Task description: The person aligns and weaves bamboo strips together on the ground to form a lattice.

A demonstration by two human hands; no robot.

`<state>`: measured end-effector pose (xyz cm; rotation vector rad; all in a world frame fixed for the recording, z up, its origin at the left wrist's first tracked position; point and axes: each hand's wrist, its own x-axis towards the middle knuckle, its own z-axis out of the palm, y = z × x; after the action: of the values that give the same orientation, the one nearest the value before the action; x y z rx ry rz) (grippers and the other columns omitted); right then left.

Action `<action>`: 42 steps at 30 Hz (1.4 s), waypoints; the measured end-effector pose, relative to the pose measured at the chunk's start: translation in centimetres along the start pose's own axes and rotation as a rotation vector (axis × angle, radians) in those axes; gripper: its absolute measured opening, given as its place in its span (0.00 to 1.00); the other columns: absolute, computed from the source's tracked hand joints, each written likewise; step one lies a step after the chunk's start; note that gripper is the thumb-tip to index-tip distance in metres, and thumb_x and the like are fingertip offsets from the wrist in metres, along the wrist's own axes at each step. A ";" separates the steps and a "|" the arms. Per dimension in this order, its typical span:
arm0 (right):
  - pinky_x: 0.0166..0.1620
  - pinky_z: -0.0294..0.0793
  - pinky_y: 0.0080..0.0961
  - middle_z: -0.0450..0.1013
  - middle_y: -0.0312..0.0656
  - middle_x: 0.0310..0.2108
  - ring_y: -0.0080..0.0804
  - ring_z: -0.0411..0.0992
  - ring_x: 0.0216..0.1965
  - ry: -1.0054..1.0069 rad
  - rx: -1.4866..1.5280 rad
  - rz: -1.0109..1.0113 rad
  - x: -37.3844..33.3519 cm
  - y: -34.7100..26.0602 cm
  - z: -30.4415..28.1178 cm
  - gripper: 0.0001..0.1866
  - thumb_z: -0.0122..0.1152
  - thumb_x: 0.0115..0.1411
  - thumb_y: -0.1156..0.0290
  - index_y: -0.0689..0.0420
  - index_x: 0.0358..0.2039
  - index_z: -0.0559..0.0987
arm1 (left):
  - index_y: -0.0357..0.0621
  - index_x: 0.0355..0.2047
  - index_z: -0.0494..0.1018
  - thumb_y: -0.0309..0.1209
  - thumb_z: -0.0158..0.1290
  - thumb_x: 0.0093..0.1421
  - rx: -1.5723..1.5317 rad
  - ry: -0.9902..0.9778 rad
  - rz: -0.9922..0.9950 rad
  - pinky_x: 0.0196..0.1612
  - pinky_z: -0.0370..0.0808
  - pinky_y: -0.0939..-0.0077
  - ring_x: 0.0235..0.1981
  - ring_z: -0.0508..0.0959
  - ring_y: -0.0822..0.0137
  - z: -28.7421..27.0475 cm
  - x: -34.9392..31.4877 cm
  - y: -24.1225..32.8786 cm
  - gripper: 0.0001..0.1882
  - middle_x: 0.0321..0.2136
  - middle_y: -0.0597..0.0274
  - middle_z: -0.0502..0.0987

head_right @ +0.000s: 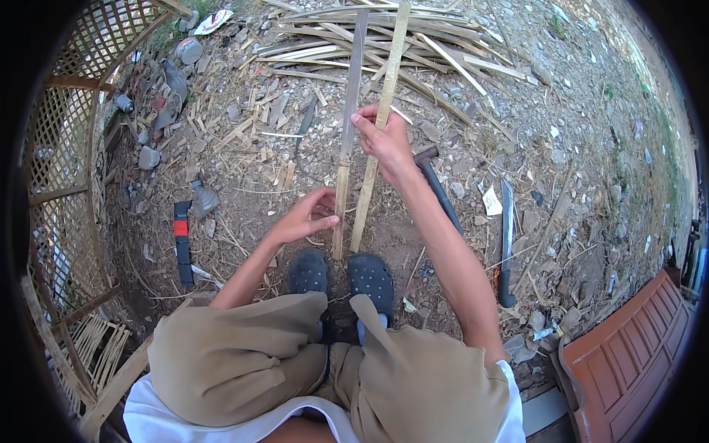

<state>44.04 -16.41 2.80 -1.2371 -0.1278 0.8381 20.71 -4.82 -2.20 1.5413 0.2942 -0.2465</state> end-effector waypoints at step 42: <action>0.17 0.60 0.23 0.71 0.35 0.19 0.22 0.66 0.14 0.801 -0.509 0.316 -30.8 2.8 -32.1 0.21 0.58 0.72 0.53 0.59 0.31 0.76 | 0.43 0.48 0.77 0.28 0.62 0.69 -0.430 0.351 -0.014 0.48 0.73 0.78 0.40 0.77 0.77 -2.7 5.2 2.1 0.09 0.39 0.70 0.80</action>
<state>37.50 -60.34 -0.67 -2.0265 0.5451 0.5267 26.18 -1.99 -1.99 1.1486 0.5937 0.0789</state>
